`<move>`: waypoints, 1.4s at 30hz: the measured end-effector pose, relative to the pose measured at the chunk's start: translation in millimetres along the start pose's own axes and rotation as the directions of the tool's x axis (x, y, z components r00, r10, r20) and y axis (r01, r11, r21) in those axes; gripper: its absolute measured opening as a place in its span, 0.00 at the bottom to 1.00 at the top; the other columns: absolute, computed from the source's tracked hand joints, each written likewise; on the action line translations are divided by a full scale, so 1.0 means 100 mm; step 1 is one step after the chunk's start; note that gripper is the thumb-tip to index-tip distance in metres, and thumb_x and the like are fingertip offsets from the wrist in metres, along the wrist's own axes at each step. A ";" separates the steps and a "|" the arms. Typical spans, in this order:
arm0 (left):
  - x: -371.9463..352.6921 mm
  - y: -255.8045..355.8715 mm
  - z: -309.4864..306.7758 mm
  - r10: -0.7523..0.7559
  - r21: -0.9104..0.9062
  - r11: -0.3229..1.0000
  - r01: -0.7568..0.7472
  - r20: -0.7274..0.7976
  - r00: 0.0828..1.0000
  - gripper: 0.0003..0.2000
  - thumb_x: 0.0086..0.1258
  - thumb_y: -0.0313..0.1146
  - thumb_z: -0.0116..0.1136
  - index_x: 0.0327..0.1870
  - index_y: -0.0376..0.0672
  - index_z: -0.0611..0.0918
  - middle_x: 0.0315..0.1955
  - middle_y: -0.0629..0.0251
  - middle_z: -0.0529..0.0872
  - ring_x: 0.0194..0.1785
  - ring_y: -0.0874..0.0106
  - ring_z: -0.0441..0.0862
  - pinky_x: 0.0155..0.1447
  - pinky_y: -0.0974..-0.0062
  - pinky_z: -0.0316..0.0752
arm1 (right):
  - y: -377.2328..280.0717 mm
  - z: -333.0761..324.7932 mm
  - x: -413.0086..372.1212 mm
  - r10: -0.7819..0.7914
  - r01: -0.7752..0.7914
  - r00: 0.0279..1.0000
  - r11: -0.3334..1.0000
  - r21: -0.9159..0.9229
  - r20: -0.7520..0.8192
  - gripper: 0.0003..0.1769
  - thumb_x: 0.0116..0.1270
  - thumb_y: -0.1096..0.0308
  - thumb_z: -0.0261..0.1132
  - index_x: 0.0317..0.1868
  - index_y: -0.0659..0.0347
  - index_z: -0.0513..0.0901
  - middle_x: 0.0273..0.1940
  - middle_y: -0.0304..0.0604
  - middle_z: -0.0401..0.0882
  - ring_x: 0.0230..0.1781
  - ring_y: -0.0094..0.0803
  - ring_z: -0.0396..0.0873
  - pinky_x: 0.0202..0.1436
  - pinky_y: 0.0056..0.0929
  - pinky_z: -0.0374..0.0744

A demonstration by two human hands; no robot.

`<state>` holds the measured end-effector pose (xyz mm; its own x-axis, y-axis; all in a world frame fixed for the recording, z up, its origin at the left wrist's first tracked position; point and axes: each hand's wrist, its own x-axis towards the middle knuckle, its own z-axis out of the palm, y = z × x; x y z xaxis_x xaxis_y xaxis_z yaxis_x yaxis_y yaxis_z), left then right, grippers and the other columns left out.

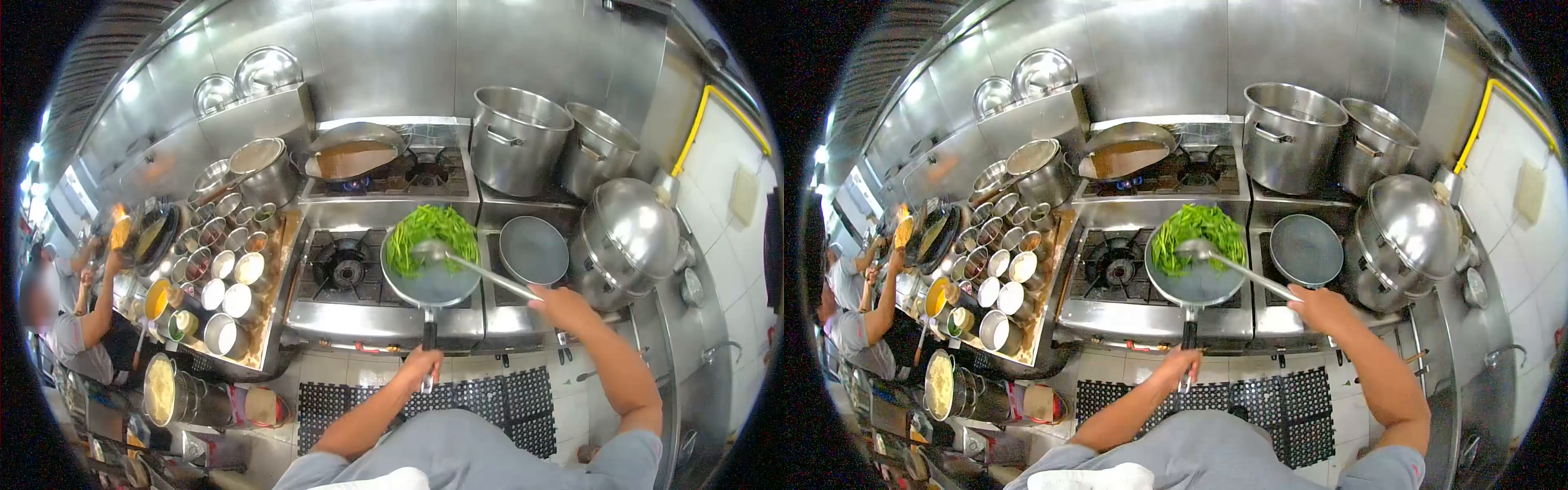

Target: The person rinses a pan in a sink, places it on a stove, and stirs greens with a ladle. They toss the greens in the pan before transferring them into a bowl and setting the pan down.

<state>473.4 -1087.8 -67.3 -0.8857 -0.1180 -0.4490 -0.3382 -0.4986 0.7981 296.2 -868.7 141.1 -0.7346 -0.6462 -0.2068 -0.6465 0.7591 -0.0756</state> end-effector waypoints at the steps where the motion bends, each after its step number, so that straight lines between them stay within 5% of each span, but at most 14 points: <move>1: -0.13 0.03 0.03 -0.078 -0.056 0.996 0.075 -0.052 0.996 0.10 0.56 0.29 0.51 0.15 0.42 0.70 0.10 0.65 0.70 0.12 0.73 0.67 0.17 0.74 0.68 | 0.12 -0.07 -0.02 -0.001 0.001 1.000 1.000 -0.003 0.005 0.25 0.67 0.49 0.53 0.61 0.49 0.70 0.44 0.55 0.80 0.47 0.53 0.77 0.51 0.47 0.74; 3: -0.30 0.23 0.02 -0.144 -0.009 0.990 0.144 -0.082 0.986 0.10 0.57 0.28 0.51 0.15 0.42 0.70 0.10 0.66 0.69 0.12 0.74 0.67 0.17 0.74 0.67 | 0.46 -0.15 -0.05 -0.182 0.182 0.981 0.983 0.011 0.065 0.25 0.66 0.49 0.54 0.60 0.49 0.72 0.46 0.53 0.80 0.49 0.51 0.77 0.53 0.46 0.73; 5: -0.03 0.19 -0.21 -0.086 -0.134 0.987 0.091 0.042 0.995 0.10 0.59 0.28 0.50 0.16 0.42 0.70 0.10 0.67 0.69 0.12 0.74 0.66 0.17 0.75 0.65 | 0.38 -0.46 -0.10 -0.148 0.152 0.977 0.988 -0.012 0.151 0.25 0.66 0.48 0.54 0.60 0.48 0.72 0.46 0.52 0.80 0.50 0.50 0.76 0.53 0.45 0.73; 7: 0.09 0.43 -0.18 -0.217 -0.292 0.931 0.219 0.038 0.975 0.12 0.59 0.27 0.50 0.14 0.42 0.70 0.10 0.67 0.69 0.12 0.74 0.65 0.16 0.76 0.64 | 0.29 -0.46 -0.09 -0.107 0.118 0.969 0.992 -0.038 0.225 0.25 0.65 0.48 0.54 0.59 0.48 0.73 0.47 0.51 0.80 0.51 0.49 0.76 0.54 0.45 0.73; 11: 0.11 0.44 -0.14 -0.157 -0.186 0.972 0.142 -0.070 0.985 0.13 0.58 0.27 0.51 0.12 0.42 0.69 0.09 0.65 0.69 0.12 0.74 0.66 0.16 0.75 0.64 | -0.03 0.13 0.00 -0.058 0.057 0.998 0.993 -0.103 -0.009 0.22 0.67 0.52 0.53 0.59 0.47 0.71 0.37 0.53 0.82 0.39 0.51 0.80 0.45 0.46 0.77; 13: -0.04 0.09 -0.17 0.047 0.037 0.998 -0.045 -0.052 0.998 0.13 0.57 0.27 0.50 0.11 0.42 0.69 0.08 0.64 0.70 0.11 0.73 0.68 0.16 0.75 0.64 | -0.14 0.30 -0.09 0.024 -0.026 0.998 0.998 -0.051 -0.052 0.22 0.67 0.52 0.53 0.59 0.47 0.71 0.35 0.53 0.82 0.37 0.51 0.80 0.44 0.46 0.76; 18: -0.59 0.13 -0.10 -0.167 0.071 0.983 0.170 -0.049 0.985 0.11 0.54 0.30 0.52 0.14 0.43 0.69 0.10 0.66 0.69 0.15 0.74 0.69 0.17 0.76 0.63 | 0.12 -0.26 -0.32 -0.012 0.008 0.989 1.000 0.030 0.146 0.24 0.66 0.51 0.54 0.61 0.45 0.71 0.43 0.51 0.81 0.44 0.48 0.79 0.48 0.44 0.75; 21: -0.21 0.35 -0.21 -0.206 -0.221 0.955 0.200 -0.005 0.979 0.11 0.57 0.27 0.51 0.14 0.42 0.71 0.09 0.64 0.70 0.13 0.73 0.69 0.18 0.75 0.66 | 0.37 -0.21 -0.11 -0.130 0.135 0.976 0.991 -0.015 0.177 0.24 0.65 0.49 0.55 0.61 0.43 0.72 0.46 0.49 0.80 0.46 0.48 0.78 0.49 0.44 0.76; 24: 0.12 0.37 -0.27 -0.217 -0.251 0.947 0.202 -0.031 0.976 0.11 0.58 0.28 0.52 0.15 0.42 0.71 0.09 0.65 0.70 0.12 0.73 0.69 0.17 0.75 0.66 | -0.05 -0.08 -0.05 -0.047 0.067 0.987 0.989 -0.133 0.152 0.23 0.66 0.50 0.54 0.60 0.45 0.70 0.42 0.51 0.81 0.43 0.48 0.79 0.44 0.48 0.76; 27: -0.07 0.12 -0.16 -0.013 -0.068 0.998 0.007 -0.087 0.996 0.10 0.57 0.27 0.51 0.15 0.42 0.69 0.09 0.65 0.70 0.11 0.73 0.68 0.17 0.74 0.66 | -0.20 0.30 -0.07 0.035 -0.028 0.998 0.993 -0.112 0.060 0.22 0.67 0.52 0.53 0.59 0.47 0.69 0.41 0.52 0.81 0.42 0.49 0.79 0.42 0.48 0.76; 31: -0.52 0.06 -0.12 -0.156 0.000 0.988 0.157 -0.103 0.982 0.09 0.55 0.27 0.50 0.15 0.41 0.71 0.08 0.65 0.69 0.10 0.72 0.67 0.16 0.74 0.66 | 0.11 -0.01 -0.23 -0.024 0.023 0.994 1.000 0.012 0.103 0.24 0.65 0.50 0.55 0.60 0.46 0.73 0.41 0.51 0.81 0.39 0.49 0.80 0.45 0.43 0.77; 33: -0.34 0.10 -0.32 -0.080 0.080 0.994 0.080 0.002 0.997 0.09 0.56 0.27 0.50 0.15 0.41 0.71 0.08 0.65 0.69 0.11 0.72 0.68 0.16 0.74 0.65 | 0.04 -0.46 -0.30 -0.025 0.036 0.982 0.998 -0.055 0.187 0.23 0.65 0.48 0.55 0.57 0.48 0.75 0.45 0.51 0.80 0.44 0.49 0.79 0.48 0.45 0.76; 36: 0.01 0.48 -0.29 -0.139 -0.144 0.980 0.137 -0.001 0.990 0.10 0.56 0.28 0.51 0.15 0.41 0.70 0.10 0.65 0.70 0.13 0.73 0.68 0.16 0.73 0.65 | 0.17 -0.34 -0.08 -0.165 0.183 0.974 0.977 -0.110 0.154 0.23 0.66 0.48 0.54 0.57 0.47 0.74 0.43 0.49 0.81 0.43 0.48 0.80 0.47 0.45 0.76; 42: -0.13 0.04 -0.05 -0.017 -0.041 0.999 0.013 -0.101 0.995 0.09 0.55 0.30 0.51 0.16 0.42 0.70 0.09 0.64 0.70 0.11 0.72 0.68 0.16 0.73 0.63 | -0.07 0.28 -0.02 0.028 -0.030 0.999 0.996 -0.080 -0.033 0.22 0.67 0.49 0.53 0.59 0.44 0.72 0.33 0.55 0.81 0.36 0.50 0.80 0.37 0.47 0.77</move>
<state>485.6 -1092.7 -60.0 -0.8432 -0.1951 -0.5009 -0.3365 -0.5350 0.7749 308.1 -870.4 114.6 -0.7587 -0.6272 -0.1761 -0.6385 0.7696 0.0093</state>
